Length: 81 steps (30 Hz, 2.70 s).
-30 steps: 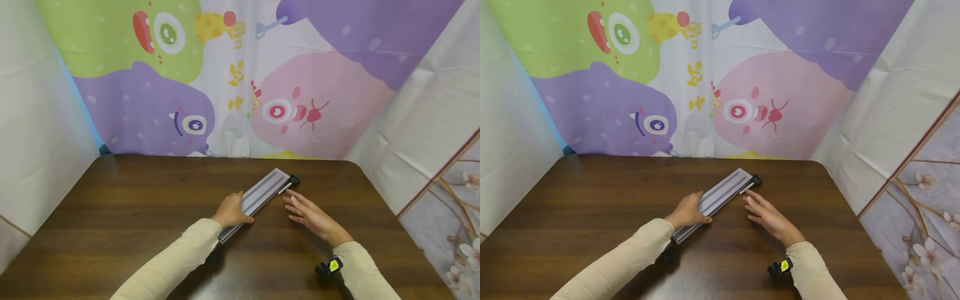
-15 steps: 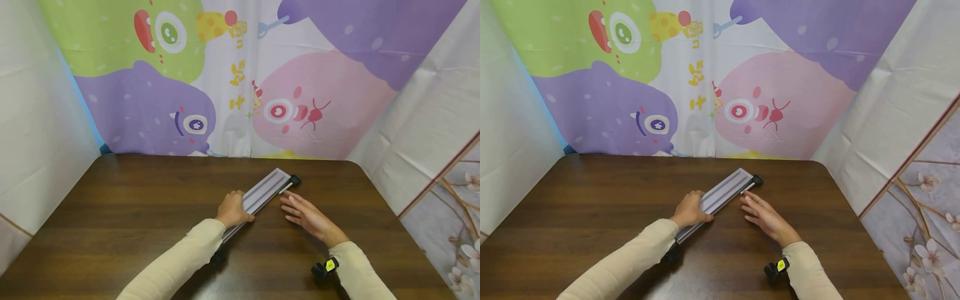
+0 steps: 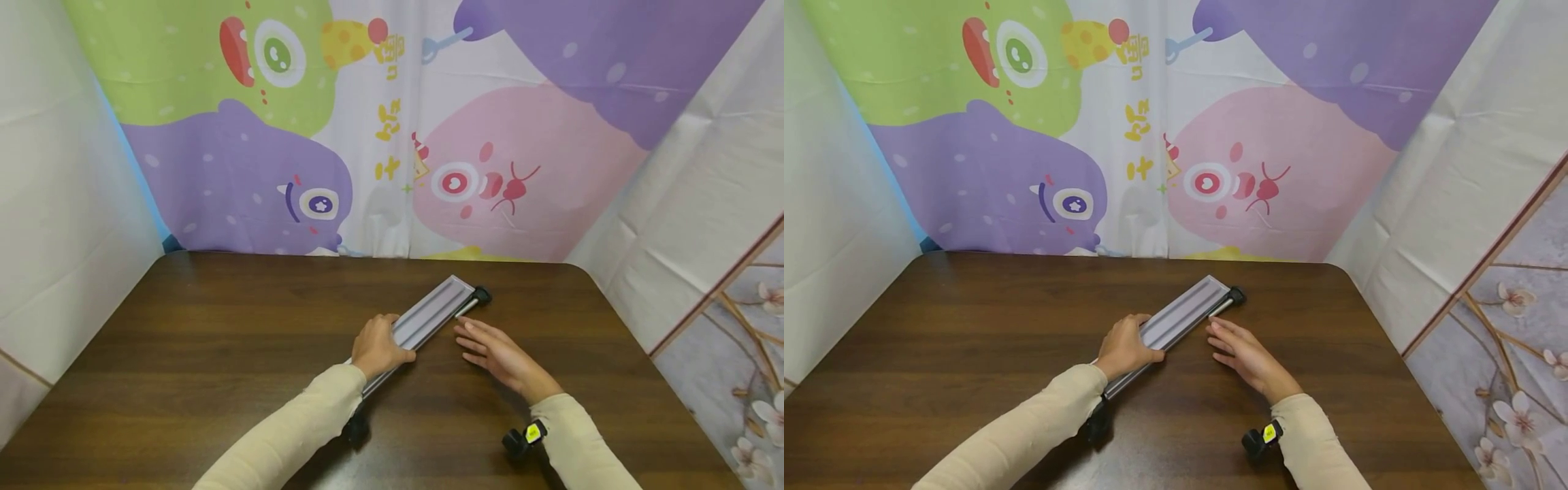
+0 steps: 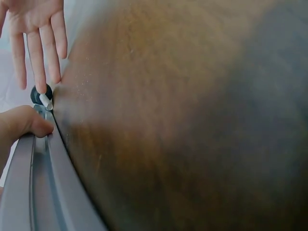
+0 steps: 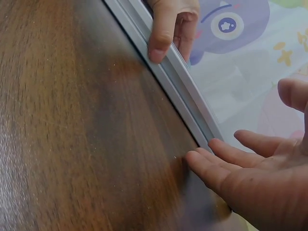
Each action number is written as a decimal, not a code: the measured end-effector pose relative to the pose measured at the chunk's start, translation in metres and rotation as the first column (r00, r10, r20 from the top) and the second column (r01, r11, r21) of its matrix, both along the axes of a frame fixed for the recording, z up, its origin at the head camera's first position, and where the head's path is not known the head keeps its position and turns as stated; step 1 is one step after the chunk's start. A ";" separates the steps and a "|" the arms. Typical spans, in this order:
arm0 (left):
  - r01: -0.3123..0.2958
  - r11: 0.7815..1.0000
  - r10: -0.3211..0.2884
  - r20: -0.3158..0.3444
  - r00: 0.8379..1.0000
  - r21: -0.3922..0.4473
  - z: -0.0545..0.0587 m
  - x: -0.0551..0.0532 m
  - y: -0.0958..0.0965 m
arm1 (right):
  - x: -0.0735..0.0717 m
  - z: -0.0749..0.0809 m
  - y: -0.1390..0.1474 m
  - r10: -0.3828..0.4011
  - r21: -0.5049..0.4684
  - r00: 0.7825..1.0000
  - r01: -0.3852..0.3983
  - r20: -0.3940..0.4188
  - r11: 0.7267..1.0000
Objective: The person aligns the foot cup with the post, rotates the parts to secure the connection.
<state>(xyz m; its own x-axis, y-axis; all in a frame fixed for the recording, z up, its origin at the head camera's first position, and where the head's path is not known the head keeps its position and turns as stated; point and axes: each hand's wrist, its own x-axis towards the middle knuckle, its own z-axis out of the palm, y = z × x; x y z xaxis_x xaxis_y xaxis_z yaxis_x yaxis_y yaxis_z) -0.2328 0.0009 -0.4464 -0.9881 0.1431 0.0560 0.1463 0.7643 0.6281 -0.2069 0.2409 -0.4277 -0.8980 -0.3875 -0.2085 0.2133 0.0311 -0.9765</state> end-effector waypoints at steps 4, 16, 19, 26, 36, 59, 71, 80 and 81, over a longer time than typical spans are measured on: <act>-0.007 1.000 0.007 -0.026 1.000 0.017 -0.002 0.001 0.000 | 0.000 0.000 -0.001 -0.008 -0.006 1.000 0.008 0.007 1.000; -0.049 0.994 0.061 -0.130 0.990 0.093 -0.002 0.004 -0.002 | -0.007 0.001 -0.014 -0.072 -0.059 0.996 0.075 0.061 0.995; -0.051 0.993 0.066 -0.143 0.987 0.104 -0.002 0.005 -0.003 | -0.012 0.001 -0.022 -0.087 -0.081 0.993 0.094 0.080 0.992; -0.052 0.993 0.068 -0.161 0.985 0.103 -0.002 0.006 -0.005 | -0.025 -0.003 -0.044 -0.201 -0.152 0.969 0.222 0.145 0.963; -0.050 0.994 0.067 -0.177 0.982 0.101 -0.001 0.007 -0.005 | -0.041 -0.006 -0.066 -0.356 -0.216 0.905 0.405 0.231 0.889; -0.053 0.991 0.074 -0.164 0.984 0.124 0.000 0.006 -0.004 | -0.050 -0.004 -0.078 -0.452 -0.177 0.856 0.500 0.250 0.848; 0.135 0.952 -0.148 0.027 0.989 0.273 0.006 -0.006 -0.021 | -0.051 -0.006 -0.078 -0.454 -0.189 0.852 0.507 0.261 0.841; 0.147 0.884 -0.333 0.376 0.865 0.444 0.025 -0.025 -0.061 | -0.056 0.013 -0.081 -0.368 -0.181 0.919 0.390 0.145 0.903; 0.154 0.879 -0.348 0.385 0.855 0.452 0.028 -0.025 -0.064 | -0.056 0.015 -0.082 -0.361 -0.170 0.923 0.380 0.133 0.909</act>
<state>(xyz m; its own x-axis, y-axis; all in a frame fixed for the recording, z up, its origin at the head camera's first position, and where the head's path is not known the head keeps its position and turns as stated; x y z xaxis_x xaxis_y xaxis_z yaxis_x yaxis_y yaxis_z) -0.2582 -0.0633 -0.4187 -0.8507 0.4508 -0.2703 -0.0682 0.4152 0.9072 -0.2629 0.1590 -0.4123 -0.9639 -0.0711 -0.2566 0.2663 -0.2515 -0.9305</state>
